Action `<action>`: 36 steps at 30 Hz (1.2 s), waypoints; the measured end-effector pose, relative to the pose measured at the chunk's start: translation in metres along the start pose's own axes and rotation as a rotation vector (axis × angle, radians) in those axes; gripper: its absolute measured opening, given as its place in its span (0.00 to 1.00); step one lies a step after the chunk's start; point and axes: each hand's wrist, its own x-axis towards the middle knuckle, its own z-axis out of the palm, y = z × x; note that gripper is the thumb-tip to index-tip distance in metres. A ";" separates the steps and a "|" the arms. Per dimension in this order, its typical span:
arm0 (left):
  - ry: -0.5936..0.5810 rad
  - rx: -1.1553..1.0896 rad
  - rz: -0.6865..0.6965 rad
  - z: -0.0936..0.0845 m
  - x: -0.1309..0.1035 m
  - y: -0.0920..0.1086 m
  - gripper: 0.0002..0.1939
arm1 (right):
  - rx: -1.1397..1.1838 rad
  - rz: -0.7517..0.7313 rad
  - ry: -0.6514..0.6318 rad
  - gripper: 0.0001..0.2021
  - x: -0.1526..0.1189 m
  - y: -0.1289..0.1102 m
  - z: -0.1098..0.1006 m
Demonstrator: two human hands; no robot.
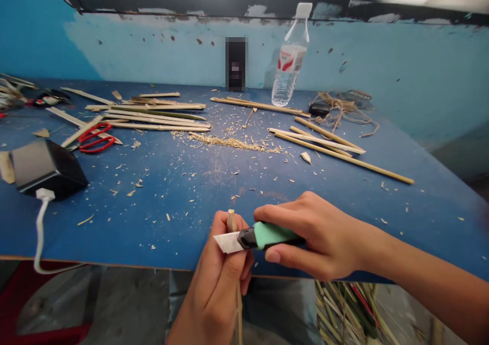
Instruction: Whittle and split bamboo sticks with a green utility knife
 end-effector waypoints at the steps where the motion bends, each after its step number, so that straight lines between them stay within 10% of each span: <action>1: -0.067 -0.007 -0.009 -0.001 0.002 0.004 0.09 | -0.008 -0.004 0.012 0.17 0.000 0.001 0.000; 5: -0.138 0.012 -0.039 -0.004 0.008 0.010 0.13 | -0.044 -0.018 0.051 0.18 0.000 0.004 0.003; 13: 0.148 0.143 -0.006 -0.005 -0.001 -0.005 0.30 | -0.042 -0.002 0.084 0.19 -0.003 0.006 0.004; 23: -0.049 0.231 0.195 0.004 0.015 0.007 0.23 | -0.003 -0.024 0.054 0.18 -0.001 0.006 0.004; 36: 0.052 0.150 0.078 0.000 0.010 0.007 0.20 | -0.286 -0.024 0.217 0.19 -0.002 -0.003 0.020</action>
